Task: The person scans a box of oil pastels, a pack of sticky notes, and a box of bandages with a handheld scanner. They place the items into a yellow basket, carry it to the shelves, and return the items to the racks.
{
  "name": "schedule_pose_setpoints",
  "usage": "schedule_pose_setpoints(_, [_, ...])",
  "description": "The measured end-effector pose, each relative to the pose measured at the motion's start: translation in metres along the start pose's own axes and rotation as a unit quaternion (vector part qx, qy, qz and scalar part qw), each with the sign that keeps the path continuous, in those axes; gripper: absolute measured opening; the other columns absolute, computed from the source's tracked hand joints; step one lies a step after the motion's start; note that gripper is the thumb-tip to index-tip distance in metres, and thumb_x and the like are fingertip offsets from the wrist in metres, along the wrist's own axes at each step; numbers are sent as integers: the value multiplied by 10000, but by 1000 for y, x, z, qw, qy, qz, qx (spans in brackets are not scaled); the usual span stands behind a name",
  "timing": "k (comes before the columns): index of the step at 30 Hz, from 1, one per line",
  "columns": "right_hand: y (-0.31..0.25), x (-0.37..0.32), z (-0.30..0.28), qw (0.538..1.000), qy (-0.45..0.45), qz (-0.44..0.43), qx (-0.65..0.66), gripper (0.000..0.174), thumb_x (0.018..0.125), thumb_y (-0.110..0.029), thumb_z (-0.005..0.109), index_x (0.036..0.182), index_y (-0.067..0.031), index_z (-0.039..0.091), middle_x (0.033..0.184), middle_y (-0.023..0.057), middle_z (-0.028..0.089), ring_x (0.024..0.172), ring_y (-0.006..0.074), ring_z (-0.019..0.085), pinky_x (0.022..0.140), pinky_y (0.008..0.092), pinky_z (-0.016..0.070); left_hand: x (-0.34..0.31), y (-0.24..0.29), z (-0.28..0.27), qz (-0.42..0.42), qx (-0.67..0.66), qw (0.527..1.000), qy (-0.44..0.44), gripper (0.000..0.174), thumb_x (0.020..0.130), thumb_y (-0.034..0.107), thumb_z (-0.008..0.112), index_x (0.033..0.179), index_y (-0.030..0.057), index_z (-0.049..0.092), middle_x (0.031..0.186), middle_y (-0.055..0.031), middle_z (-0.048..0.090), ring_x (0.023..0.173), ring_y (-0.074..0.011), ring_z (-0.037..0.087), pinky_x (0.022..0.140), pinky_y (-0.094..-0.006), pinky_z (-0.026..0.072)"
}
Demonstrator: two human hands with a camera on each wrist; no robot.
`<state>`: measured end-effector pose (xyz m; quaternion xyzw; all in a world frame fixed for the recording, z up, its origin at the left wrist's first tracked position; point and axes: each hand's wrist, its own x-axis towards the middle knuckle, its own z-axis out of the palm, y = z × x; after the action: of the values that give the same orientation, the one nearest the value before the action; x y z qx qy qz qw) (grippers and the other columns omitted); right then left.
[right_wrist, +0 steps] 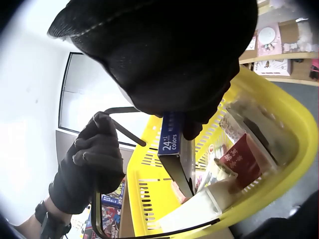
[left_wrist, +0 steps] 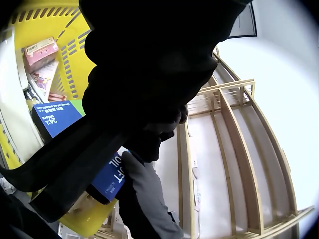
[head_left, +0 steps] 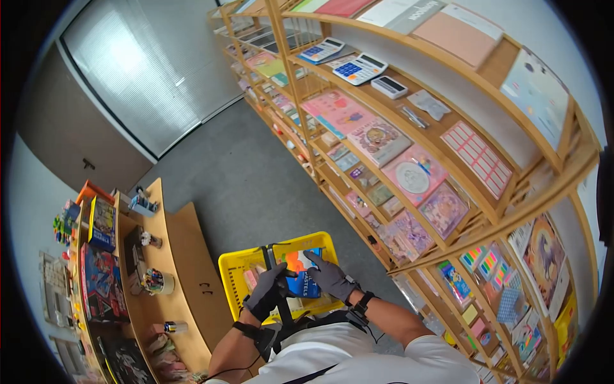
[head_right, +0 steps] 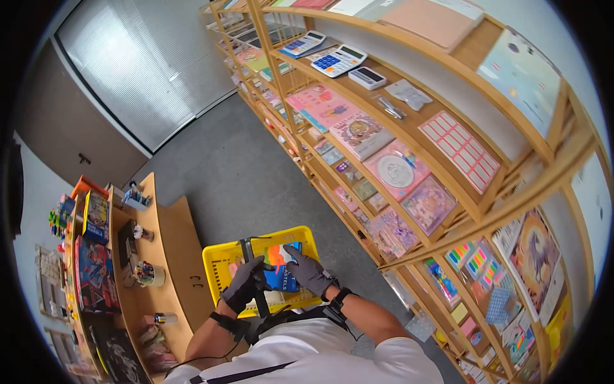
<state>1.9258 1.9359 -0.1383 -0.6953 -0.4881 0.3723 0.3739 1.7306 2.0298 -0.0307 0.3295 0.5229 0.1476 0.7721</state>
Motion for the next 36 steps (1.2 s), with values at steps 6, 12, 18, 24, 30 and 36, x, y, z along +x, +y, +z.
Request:
schedule_pose_setpoints(6, [-9,36,1,999,1,-18,42,534,1005,-250,644,1525,-153,572,907,198,737,775,300,731,724,432,563,-9,41,23,-1,41,999,-2,423,1067,374,624,948,-14,743,536,-6,500,422,-139,444,459,-296,480])
schedule_pose_setpoints(12, [-26,66,7,998,-30,-6,46,508,1004,-262,669,1490,-129,611,978,197,754,847,276,750,773,395,583,11,68,-3,-16,44,999,-9,429,1066,378,630,944,-18,740,539,-13,515,415,-137,451,463,-285,514])
schedule_pose_setpoints(18, [-41,112,23,995,-79,43,35,461,995,-264,688,1430,-114,665,1063,179,775,960,273,767,855,380,595,52,103,-51,7,-18,999,-45,404,1062,362,636,930,-4,745,593,-32,573,442,-153,529,468,-310,547])
schedule_pose_setpoints(24, [-70,179,73,987,-120,99,48,471,993,-311,698,1416,-105,680,1191,174,773,1067,288,760,934,384,590,89,132,-121,20,-59,997,-46,399,1058,361,646,896,11,750,557,-10,536,420,-134,486,421,-283,462])
schedule_pose_setpoints(30, [-121,240,133,988,-145,26,-50,516,967,-303,701,1436,-91,666,1241,174,760,1085,283,754,982,367,577,108,172,-196,31,-77,996,-37,385,1060,353,643,859,32,716,525,30,480,395,-99,418,385,-264,328])
schedule_pose_setpoints(36, [-175,291,164,980,-178,76,40,596,952,-326,727,1482,-70,627,1282,187,744,1146,276,734,1021,353,552,122,220,-234,56,-89,994,-8,381,1056,355,646,843,47,715,522,28,479,396,-99,421,390,-256,317])
